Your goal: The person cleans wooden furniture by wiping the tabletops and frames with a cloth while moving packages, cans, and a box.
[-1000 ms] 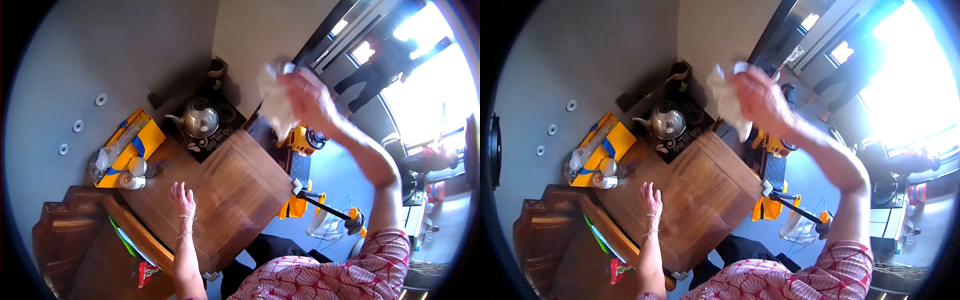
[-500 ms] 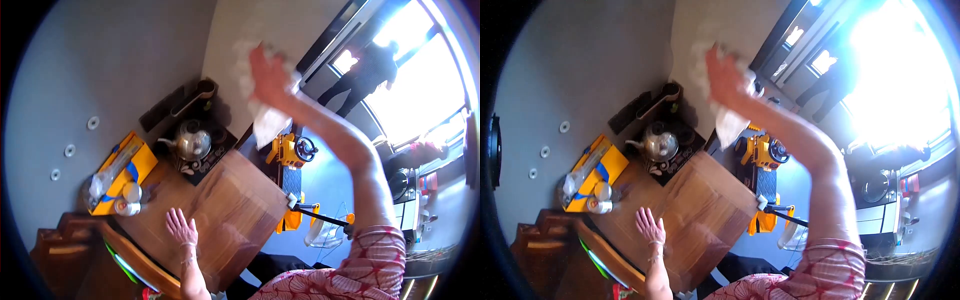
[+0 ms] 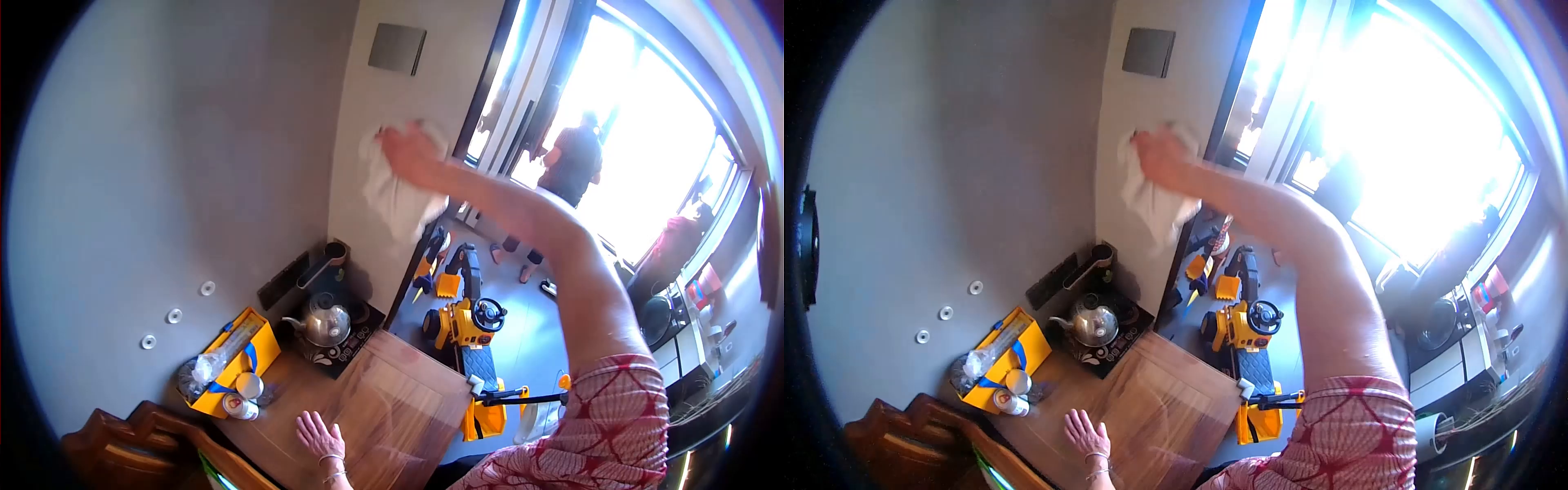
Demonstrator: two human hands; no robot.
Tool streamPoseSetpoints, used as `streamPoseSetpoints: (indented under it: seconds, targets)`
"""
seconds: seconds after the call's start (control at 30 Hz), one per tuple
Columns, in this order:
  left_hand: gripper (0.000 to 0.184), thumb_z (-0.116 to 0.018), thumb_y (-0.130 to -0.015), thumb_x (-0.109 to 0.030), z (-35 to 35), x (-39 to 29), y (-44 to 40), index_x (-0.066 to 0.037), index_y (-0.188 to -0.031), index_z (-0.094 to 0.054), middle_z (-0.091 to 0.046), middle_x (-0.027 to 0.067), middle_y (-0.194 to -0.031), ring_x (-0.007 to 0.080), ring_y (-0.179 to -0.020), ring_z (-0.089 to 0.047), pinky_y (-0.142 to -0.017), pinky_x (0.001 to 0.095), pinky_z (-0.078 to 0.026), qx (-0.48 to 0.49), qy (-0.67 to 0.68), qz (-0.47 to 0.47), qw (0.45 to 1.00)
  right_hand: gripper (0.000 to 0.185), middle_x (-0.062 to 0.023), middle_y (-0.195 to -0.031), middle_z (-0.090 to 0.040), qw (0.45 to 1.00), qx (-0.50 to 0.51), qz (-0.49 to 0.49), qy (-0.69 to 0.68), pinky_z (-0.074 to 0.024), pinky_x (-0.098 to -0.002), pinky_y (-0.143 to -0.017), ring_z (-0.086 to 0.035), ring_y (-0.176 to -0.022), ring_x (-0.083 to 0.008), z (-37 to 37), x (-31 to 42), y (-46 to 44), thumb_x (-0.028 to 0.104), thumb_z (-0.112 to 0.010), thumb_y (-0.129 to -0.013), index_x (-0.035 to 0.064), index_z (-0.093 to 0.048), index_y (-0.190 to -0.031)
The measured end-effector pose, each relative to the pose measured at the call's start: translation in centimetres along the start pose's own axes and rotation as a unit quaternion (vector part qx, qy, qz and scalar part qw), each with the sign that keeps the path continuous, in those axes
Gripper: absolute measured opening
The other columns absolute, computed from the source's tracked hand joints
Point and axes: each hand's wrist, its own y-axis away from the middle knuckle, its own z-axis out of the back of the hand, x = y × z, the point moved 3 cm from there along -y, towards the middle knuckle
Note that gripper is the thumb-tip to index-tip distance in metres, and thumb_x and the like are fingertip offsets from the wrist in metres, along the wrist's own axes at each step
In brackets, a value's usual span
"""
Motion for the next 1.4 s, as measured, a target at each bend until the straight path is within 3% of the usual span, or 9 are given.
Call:
streamPoseSetpoints:
  seconds: [0.1, 0.33, 0.6, 0.73, 0.87, 1.0, 1.3, 1.37, 1.4]
  targets:
    - [0.065, -0.059, -0.079, -0.040, 0.1, -0.2, 0.1, -0.006, -0.131, -0.041, -0.028, 0.0164, -0.144, 0.0358, -0.135, -0.023, -0.107, 0.0508, -0.019, -0.001, -0.011, 0.001, 1.000, 0.021, -0.0060, -0.108, -0.054, 0.998, -0.044, -0.002, -0.054, -0.0365, -0.0382, -0.082, -0.046, -0.106, -0.0179, 4.6, -8.8, -0.4, 0.014, -0.058, -0.074, 0.0066, -0.064, -0.093]
    - [0.064, -0.060, -0.079, -0.038, 1.0, -0.6, -0.2, -0.005, -0.131, -0.040, -0.030, 0.0160, -0.143, 0.0350, -0.134, -0.024, -0.107, 0.0495, -0.021, -0.002, -0.008, -0.005, 1.000, 0.029, -0.0124, -0.124, -0.050, 0.992, 0.044, 0.030, 0.115, -0.0359, -0.0379, -0.085, -0.042, -0.117, -0.0257, 3.4, -4.3, 0.6, 0.018, -0.057, -0.075, 0.0053, -0.065, -0.100]
    - [0.064, -0.060, -0.078, -0.036, 0.6, -0.3, -0.4, -0.005, -0.130, -0.039, -0.029, 0.0165, -0.143, 0.0356, -0.134, -0.023, -0.107, 0.0503, -0.021, 0.009, -0.002, 0.001, 1.000, 0.046, -0.0162, -0.127, -0.048, 0.964, -0.123, -0.229, 0.054, -0.0338, -0.0423, -0.091, -0.038, -0.121, -0.0315, 1.4, 0.1, -10.0, 0.026, -0.049, -0.083, -0.0015, -0.054, -0.119]
    - [0.063, -0.060, -0.079, -0.036, 1.0, -0.5, -0.3, -0.005, -0.131, -0.039, -0.028, 0.0168, -0.143, 0.0358, -0.134, -0.024, -0.107, 0.0504, -0.020, 0.022, -0.009, 0.001, 1.000, 0.043, -0.0158, -0.129, -0.047, 0.996, 0.001, -0.028, 0.088, -0.0324, -0.0437, -0.093, -0.036, -0.125, -0.0291, -2.0, 9.9, -6.4, 0.025, -0.047, -0.085, 0.0015, -0.056, -0.120]
    - [0.063, -0.060, -0.079, -0.037, 0.8, -0.3, -0.1, -0.005, -0.130, -0.040, -0.028, 0.0164, -0.144, 0.0355, -0.135, -0.023, -0.107, 0.0499, -0.021, 0.018, -0.018, -0.003, 1.000, 0.031, -0.0061, -0.115, -0.055, 0.979, -0.042, 0.000, -0.200, -0.0327, -0.0391, -0.094, -0.046, -0.113, -0.0229, -8.1, 18.1, 0.5, 0.019, -0.053, -0.079, 0.0086, -0.064, -0.105]
    - [0.066, -0.060, -0.078, -0.038, 0.3, -0.1, -0.2, -0.005, -0.131, -0.039, -0.027, 0.0162, -0.144, 0.0350, -0.135, -0.021, -0.107, 0.0498, -0.019, -0.004, -0.018, -0.017, 1.000, 0.021, 0.0015, -0.102, -0.058, 0.965, 0.054, 0.238, -0.092, -0.0368, -0.0353, -0.090, -0.051, -0.102, -0.0173, -3.6, 11.7, 5.9, 0.018, -0.056, -0.075, 0.0153, -0.065, -0.093]
    - [0.105, -0.074, -0.059, -0.050, -0.4, 1.3, -0.1, -0.005, -0.140, -0.023, -0.016, 0.0207, -0.147, 0.0404, -0.137, -0.010, -0.108, 0.0556, -0.010, 0.127, 0.097, 0.005, 0.987, 0.015, 0.0006, -0.092, -0.056, 0.989, -0.050, -0.137, -0.009, -0.0420, -0.0388, -0.075, -0.052, -0.092, -0.0193, 9.5, -17.9, 3.0, 0.014, -0.057, -0.073, 0.0143, -0.061, -0.087]
    - [0.086, -0.056, -0.077, -0.060, 3.3, -0.2, -0.7, -0.007, -0.139, -0.029, -0.025, 0.0186, -0.145, 0.0375, -0.134, -0.021, -0.101, 0.0565, -0.027, 0.117, 0.033, -0.036, 0.992, 0.016, -0.0018, -0.092, -0.056, 0.975, -0.071, -0.200, 0.073, -0.0424, -0.0387, -0.073, -0.052, -0.092, -0.0207, 11.4, -23.1, 2.6, 0.011, -0.056, -0.073, 0.0117, -0.060, -0.088]
    - [0.099, -0.067, -0.069, -0.055, 4.2, -0.6, -0.9, -0.003, -0.141, -0.022, -0.018, 0.0203, -0.147, 0.0365, -0.138, -0.011, -0.108, 0.0524, -0.017, 0.165, 0.071, -0.005, 0.984, 0.016, -0.0028, -0.091, -0.057, 0.960, -0.141, -0.223, 0.096, -0.0431, -0.0379, -0.072, -0.053, -0.091, -0.0218, 11.2, -25.9, 2.3, 0.011, -0.056, -0.072, 0.0111, -0.060, -0.088]
